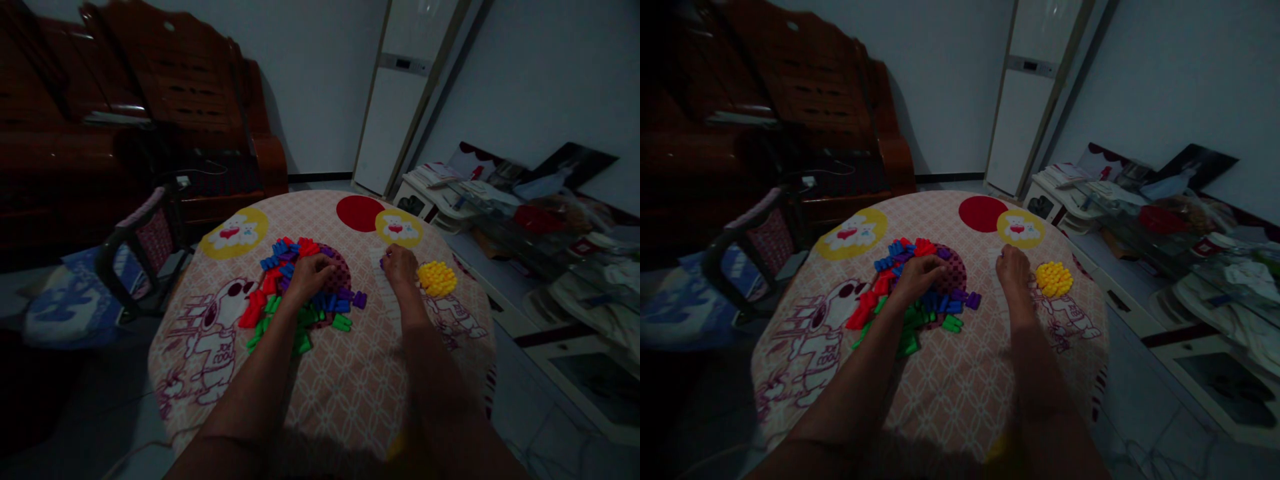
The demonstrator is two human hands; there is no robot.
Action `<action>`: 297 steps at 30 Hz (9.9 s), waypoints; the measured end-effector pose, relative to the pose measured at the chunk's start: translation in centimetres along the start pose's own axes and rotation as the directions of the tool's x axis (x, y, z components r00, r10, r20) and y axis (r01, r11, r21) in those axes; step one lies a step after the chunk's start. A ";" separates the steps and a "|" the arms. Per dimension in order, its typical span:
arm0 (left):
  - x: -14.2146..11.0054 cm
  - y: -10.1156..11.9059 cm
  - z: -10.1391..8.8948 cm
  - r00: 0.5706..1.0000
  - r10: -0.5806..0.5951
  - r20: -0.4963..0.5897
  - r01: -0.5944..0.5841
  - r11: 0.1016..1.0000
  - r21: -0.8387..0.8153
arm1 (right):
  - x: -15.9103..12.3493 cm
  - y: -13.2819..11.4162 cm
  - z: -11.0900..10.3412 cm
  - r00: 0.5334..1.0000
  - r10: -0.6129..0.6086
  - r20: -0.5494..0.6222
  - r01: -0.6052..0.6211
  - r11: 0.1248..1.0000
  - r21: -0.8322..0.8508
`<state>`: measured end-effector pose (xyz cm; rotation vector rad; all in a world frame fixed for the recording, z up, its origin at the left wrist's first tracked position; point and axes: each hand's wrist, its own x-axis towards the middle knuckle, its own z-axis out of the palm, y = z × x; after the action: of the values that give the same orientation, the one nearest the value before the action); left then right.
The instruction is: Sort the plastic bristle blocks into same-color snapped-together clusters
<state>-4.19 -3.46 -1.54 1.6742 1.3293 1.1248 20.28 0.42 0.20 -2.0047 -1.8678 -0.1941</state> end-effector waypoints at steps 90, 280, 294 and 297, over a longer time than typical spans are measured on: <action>1.7 3.9 14.8 0.991 -0.084 0.102 0.044 0.940 0.339 | -0.4 4.7 7.4 0.808 0.566 0.163 -0.185 -0.020 0.983; 2.8 6.5 14.9 0.811 0.325 0.486 -0.512 0.797 0.321 | -1.0 5.1 5.1 0.829 0.520 0.206 -0.250 0.016 0.968; 8.3 2.0 0.1 0.995 -0.002 -0.096 0.075 0.642 0.763 | -0.7 4.5 5.5 0.788 0.561 0.252 -0.221 -0.124 0.967; 9.0 0.1 -1.7 0.987 -0.116 -0.109 0.155 0.543 0.825 | -0.7 4.6 5.7 0.784 0.565 0.259 -0.226 -0.128 0.966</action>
<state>-4.87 5.31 0.93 2.1216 2.2041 0.3870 23.79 1.78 -6.10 -1.1585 -0.5254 0.8489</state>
